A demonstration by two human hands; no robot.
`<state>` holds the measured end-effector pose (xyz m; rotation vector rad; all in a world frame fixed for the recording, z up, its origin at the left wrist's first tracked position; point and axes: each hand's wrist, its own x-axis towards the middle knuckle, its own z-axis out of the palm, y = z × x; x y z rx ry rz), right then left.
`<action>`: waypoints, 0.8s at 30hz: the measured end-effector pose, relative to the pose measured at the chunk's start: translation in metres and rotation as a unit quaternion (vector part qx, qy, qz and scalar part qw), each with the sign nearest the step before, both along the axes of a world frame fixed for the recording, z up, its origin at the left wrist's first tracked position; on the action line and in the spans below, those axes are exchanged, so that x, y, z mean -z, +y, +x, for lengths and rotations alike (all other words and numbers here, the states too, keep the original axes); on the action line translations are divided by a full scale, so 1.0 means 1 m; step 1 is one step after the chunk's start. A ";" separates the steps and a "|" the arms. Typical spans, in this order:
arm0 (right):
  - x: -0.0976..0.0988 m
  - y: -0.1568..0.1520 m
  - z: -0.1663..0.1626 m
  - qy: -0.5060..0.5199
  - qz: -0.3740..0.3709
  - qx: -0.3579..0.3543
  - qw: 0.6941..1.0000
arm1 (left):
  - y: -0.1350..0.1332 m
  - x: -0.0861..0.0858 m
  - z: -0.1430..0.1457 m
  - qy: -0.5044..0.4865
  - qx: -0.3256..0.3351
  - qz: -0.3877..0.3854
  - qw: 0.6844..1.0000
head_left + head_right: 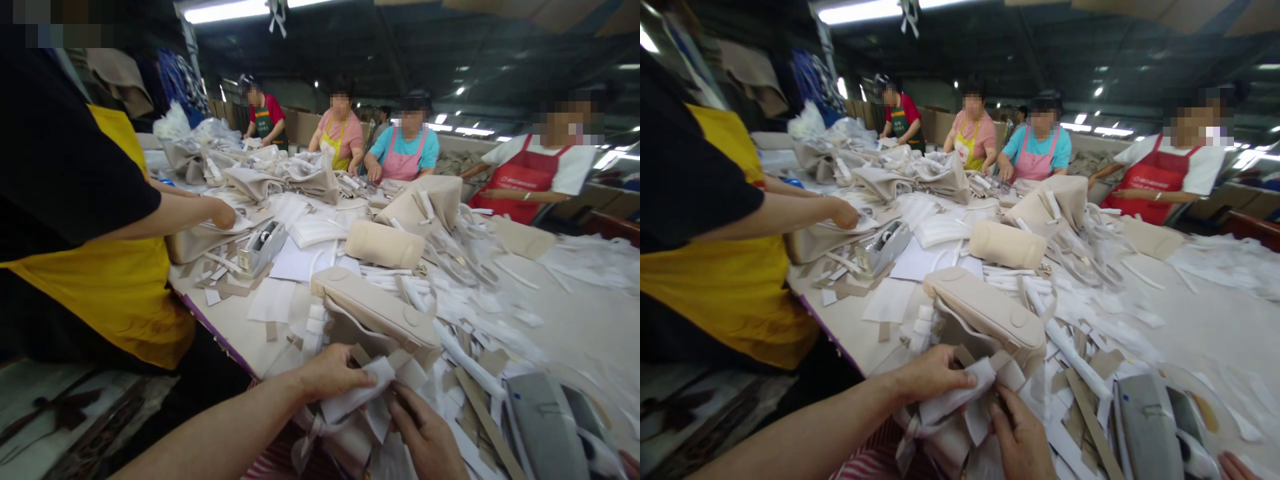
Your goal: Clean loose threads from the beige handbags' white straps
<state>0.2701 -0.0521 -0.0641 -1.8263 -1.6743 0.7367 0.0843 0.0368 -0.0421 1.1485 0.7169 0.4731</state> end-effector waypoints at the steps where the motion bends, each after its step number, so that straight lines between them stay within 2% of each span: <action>1: 0.002 -0.004 0.005 -0.008 0.008 -0.014 1.000 | 0.000 0.000 0.000 -0.001 0.001 -0.003 1.000; 5: 0.008 -0.018 0.021 -0.039 0.037 -0.104 0.993 | 0.000 0.002 0.000 -0.001 -0.007 -0.001 1.000; 9: 0.004 -0.019 0.023 -0.116 0.151 -0.149 0.970 | 0.000 0.002 0.000 0.014 -0.010 0.013 1.000; 13: -0.014 -0.009 0.018 -0.212 0.225 -0.184 0.933 | -0.001 0.002 0.001 0.030 -0.009 0.021 0.999; 16: -0.033 0.001 0.009 -0.257 0.249 -0.203 0.911 | -0.002 0.004 0.003 0.041 -0.008 0.070 0.997; 19: -0.048 0.012 -0.004 -0.233 0.239 -0.177 0.926 | -0.002 0.006 0.006 0.097 -0.031 0.166 0.981; 22: -0.054 0.024 -0.015 -0.194 0.172 -0.145 0.955 | -0.002 0.005 0.010 0.170 -0.054 0.272 0.946; 24: -0.056 0.031 -0.018 -0.193 0.125 -0.136 0.964 | -0.002 0.004 0.011 0.203 -0.050 0.323 0.923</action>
